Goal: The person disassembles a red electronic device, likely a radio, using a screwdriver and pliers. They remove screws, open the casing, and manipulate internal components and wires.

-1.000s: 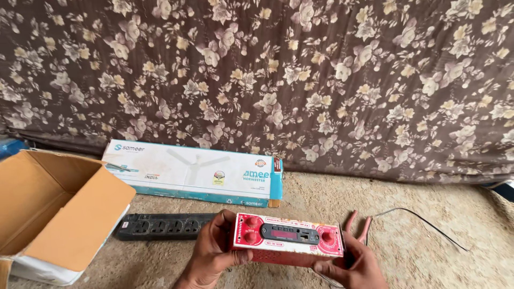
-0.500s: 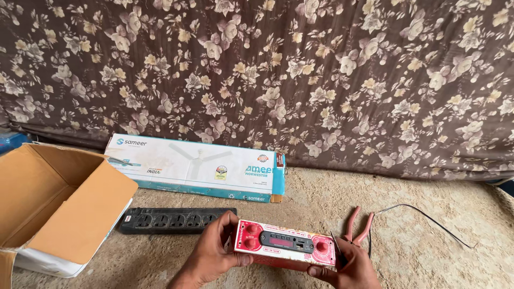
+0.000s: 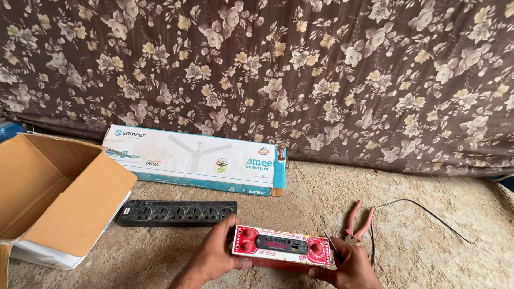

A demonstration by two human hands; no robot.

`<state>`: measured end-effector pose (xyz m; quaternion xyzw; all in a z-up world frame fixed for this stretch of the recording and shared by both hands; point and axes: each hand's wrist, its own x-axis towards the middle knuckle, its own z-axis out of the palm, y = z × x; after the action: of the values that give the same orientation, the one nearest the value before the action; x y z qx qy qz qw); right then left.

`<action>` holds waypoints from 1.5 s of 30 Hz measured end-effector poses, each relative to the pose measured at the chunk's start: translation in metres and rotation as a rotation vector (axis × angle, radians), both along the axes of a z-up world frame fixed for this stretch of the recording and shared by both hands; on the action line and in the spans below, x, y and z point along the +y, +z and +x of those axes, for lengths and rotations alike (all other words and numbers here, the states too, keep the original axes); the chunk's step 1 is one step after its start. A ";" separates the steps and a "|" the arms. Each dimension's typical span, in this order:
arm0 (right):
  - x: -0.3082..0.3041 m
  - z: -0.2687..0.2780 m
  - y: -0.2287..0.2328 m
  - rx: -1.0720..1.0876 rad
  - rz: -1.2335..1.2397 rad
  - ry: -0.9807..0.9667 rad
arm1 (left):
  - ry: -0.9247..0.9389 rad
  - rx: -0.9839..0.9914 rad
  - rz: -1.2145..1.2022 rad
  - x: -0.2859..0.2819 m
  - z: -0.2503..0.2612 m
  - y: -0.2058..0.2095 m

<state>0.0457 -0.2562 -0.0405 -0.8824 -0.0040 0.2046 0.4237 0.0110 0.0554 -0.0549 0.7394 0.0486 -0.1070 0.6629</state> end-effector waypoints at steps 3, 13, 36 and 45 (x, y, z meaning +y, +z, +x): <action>-0.001 0.001 -0.004 0.018 -0.027 0.004 | -0.005 -0.014 0.229 0.002 0.002 -0.002; -0.001 0.000 -0.003 0.015 0.122 -0.001 | -0.030 0.026 0.178 0.005 0.002 0.002; -0.010 0.006 -0.014 -0.101 -0.081 0.057 | -0.130 -0.045 0.119 0.015 0.008 0.001; -0.019 0.011 -0.031 -0.026 -0.078 0.042 | -0.121 -0.069 0.250 0.016 0.006 0.003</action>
<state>0.0564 -0.2748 -0.0710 -0.9006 -0.0200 0.2020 0.3843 0.0166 0.0717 -0.0515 0.8212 -0.0058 -0.1144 0.5591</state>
